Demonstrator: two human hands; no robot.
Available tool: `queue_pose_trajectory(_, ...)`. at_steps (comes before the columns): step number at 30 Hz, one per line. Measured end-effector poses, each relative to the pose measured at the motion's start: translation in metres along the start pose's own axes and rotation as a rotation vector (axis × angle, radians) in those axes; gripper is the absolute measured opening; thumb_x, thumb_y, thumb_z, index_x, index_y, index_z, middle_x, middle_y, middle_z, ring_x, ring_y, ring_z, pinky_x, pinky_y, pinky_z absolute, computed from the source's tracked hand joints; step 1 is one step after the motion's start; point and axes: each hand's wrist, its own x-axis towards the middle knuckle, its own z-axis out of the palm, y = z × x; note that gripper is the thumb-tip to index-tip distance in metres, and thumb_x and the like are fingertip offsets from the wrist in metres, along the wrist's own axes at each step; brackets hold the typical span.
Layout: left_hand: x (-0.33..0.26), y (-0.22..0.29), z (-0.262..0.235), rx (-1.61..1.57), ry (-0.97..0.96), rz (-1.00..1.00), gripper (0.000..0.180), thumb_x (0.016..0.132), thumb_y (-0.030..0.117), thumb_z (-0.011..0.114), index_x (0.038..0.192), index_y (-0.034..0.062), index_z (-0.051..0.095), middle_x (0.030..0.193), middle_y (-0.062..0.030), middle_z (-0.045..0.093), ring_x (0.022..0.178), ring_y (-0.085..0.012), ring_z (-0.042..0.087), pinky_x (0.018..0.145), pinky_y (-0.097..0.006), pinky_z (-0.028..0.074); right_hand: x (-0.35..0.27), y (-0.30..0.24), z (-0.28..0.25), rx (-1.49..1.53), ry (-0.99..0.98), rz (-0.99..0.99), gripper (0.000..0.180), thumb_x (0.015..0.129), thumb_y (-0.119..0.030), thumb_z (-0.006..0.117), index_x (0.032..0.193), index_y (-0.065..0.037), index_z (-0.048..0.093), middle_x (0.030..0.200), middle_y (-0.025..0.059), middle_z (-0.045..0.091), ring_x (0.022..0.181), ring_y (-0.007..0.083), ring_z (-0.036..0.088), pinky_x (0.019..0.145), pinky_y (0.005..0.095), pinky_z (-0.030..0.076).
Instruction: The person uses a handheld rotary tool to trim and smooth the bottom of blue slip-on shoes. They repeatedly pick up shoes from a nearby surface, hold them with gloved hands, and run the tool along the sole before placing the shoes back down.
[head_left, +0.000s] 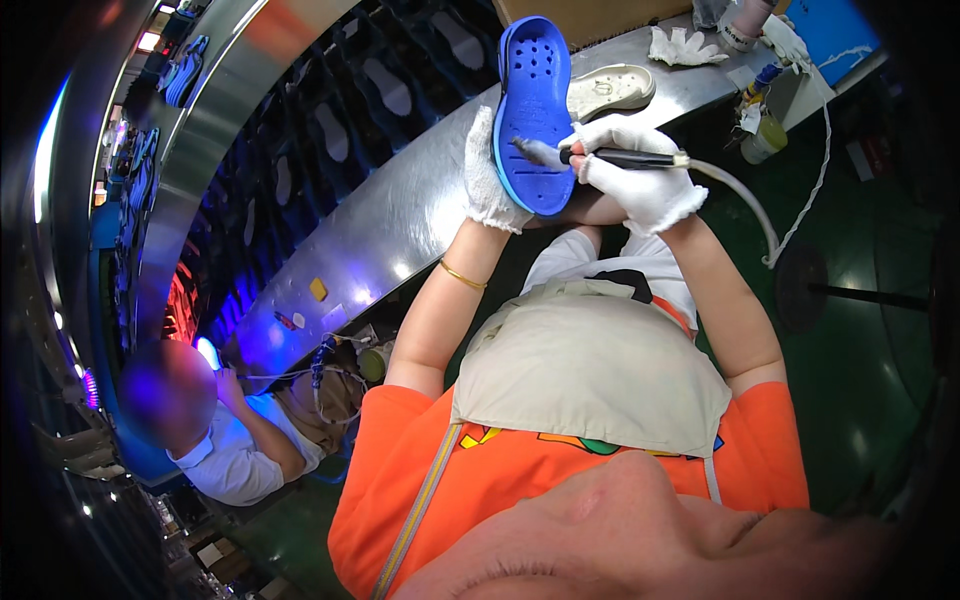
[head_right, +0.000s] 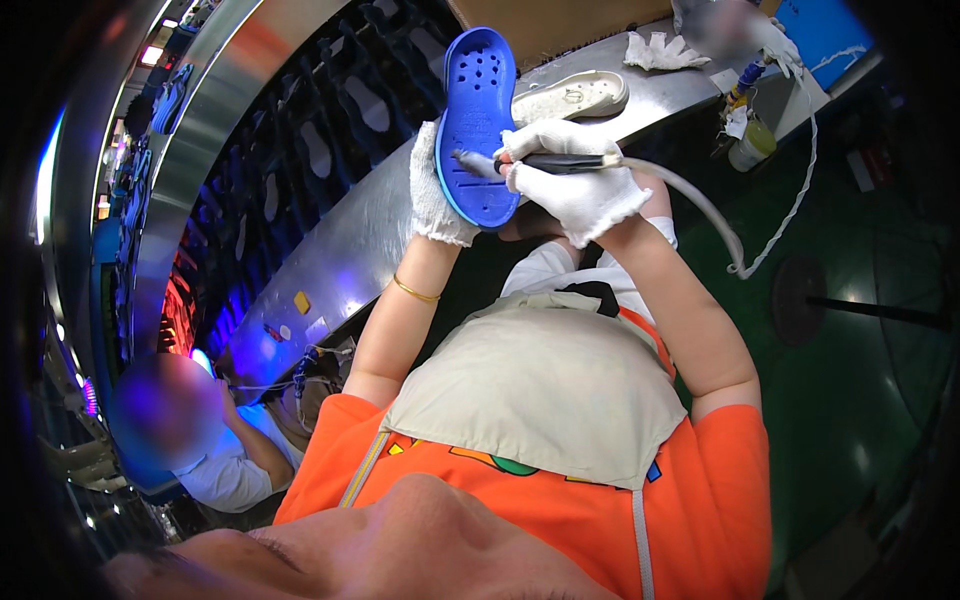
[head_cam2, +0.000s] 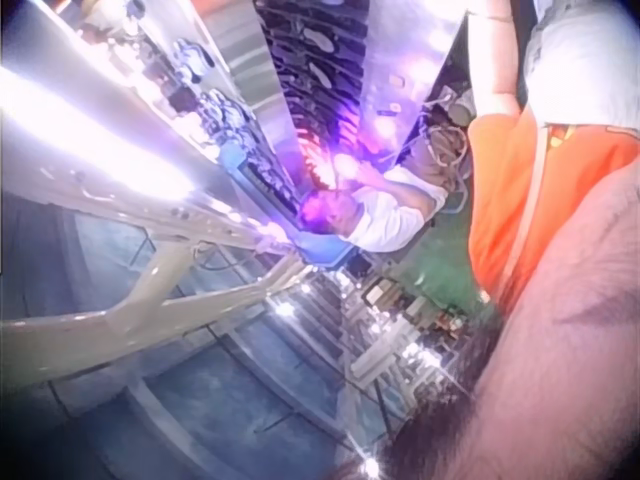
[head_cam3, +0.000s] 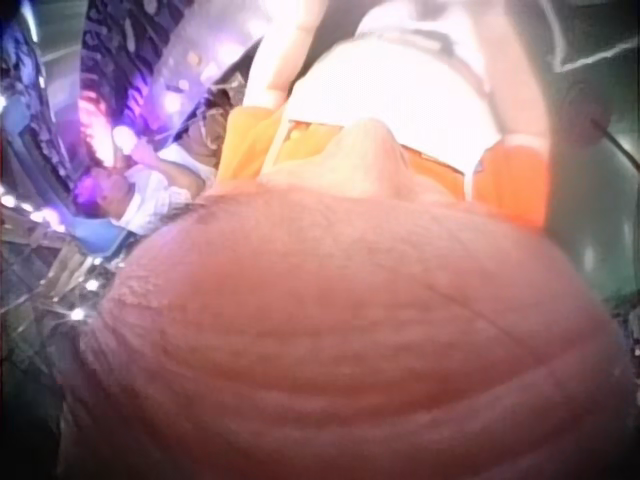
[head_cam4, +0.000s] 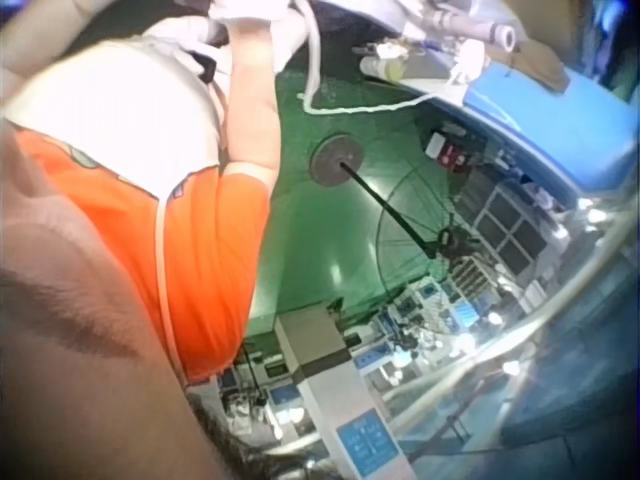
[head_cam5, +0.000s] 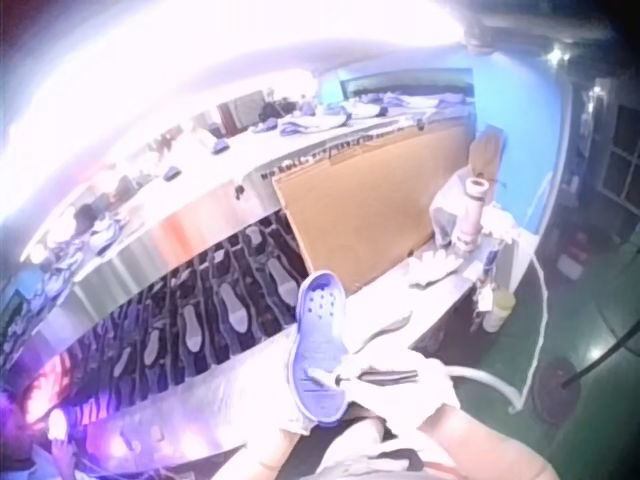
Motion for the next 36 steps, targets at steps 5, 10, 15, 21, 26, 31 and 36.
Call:
queue_pose_trajectory(5,0.004,-0.005,-0.009,0.070,0.047,0.067,0.056,0.091,0.049,0.034,0.121,0.0044,0.049,0.113,-0.0182,0.058,0.098,-0.0308,0.059,0.091,-0.043,0.047,-0.009,-0.005,0.022,-0.321,-0.095,-0.274,0.010,0.069,0.001,0.065,0.076,-0.005,0.062,0.076,0.0065,0.062,0.072,0.0165,0.061,0.067,0.0269,0.049)
queue_pose_trajectory(10,0.000,-0.007,-0.015,0.427,0.043,0.225,0.050,0.090,0.042,0.039,0.121,0.0048,0.050,0.111,-0.0133,0.058,0.097,-0.0279,0.058,0.089,-0.040,0.047,-0.001,-0.002,0.004,0.112,-0.041,0.016,0.011,0.079,0.001,0.064,0.090,0.000,0.061,0.089,0.0085,0.065,0.080,0.0105,0.060,0.073,0.0266,0.050)
queue_pose_trajectory(15,-0.010,-0.019,0.022,-0.063,-0.009,0.040,0.049,0.093,0.040,0.037,0.126,0.0045,0.046,0.114,-0.0129,0.058,0.100,-0.0283,0.059,0.089,-0.044,0.049,0.024,-0.005,0.004,-0.317,0.237,-0.262,0.011,0.078,0.001,0.065,0.089,0.001,0.062,0.086,0.0067,0.065,0.076,0.0102,0.061,0.071,0.0235,0.050)
queue_pose_trajectory(21,-0.007,-0.007,0.009,0.105,0.032,0.004,0.061,0.091,0.050,0.032,0.131,0.0047,0.040,0.121,-0.0190,0.053,0.103,-0.0350,0.058,0.091,-0.048,0.047,0.036,0.003,-0.017,0.107,0.158,-0.095,0.009,0.082,-0.005,0.063,0.090,-0.001,0.062,0.088,0.0071,0.065,0.080,0.0120,0.062,0.077,0.0256,0.049)
queue_pose_trajectory(26,-0.005,0.000,0.013,0.077,0.017,0.011,0.065,0.091,0.054,0.031,0.130,0.0043,0.042,0.120,-0.0198,0.054,0.100,-0.0356,0.059,0.088,-0.048,0.050,0.045,0.015,-0.014,-0.168,0.114,-0.096,0.011,0.078,0.001,0.066,0.089,-0.001,0.064,0.088,0.0052,0.065,0.082,0.0105,0.061,0.076,0.0261,0.050)
queue_pose_trajectory(31,-0.006,0.015,0.019,0.281,0.119,0.055,0.061,0.093,0.052,0.031,0.130,0.0047,0.043,0.118,-0.0164,0.056,0.101,-0.0315,0.059,0.084,-0.045,0.053,0.046,-0.001,-0.023,-0.054,-0.038,-0.233,0.014,0.077,0.009,0.062,0.087,0.000,0.063,0.092,0.0056,0.063,0.084,0.0108,0.060,0.078,0.0248,0.050)
queue_pose_trajectory(36,-0.012,0.028,0.033,0.451,0.093,0.159,0.053,0.093,0.047,0.042,0.128,0.0075,0.046,0.116,-0.0095,0.059,0.101,-0.0225,0.060,0.088,-0.037,0.050,0.053,-0.036,-0.024,-0.654,-0.294,-0.705,0.013,0.068,0.007,0.061,0.076,-0.003,0.057,0.081,0.0088,0.061,0.077,0.0236,0.060,0.070,0.0293,0.048)
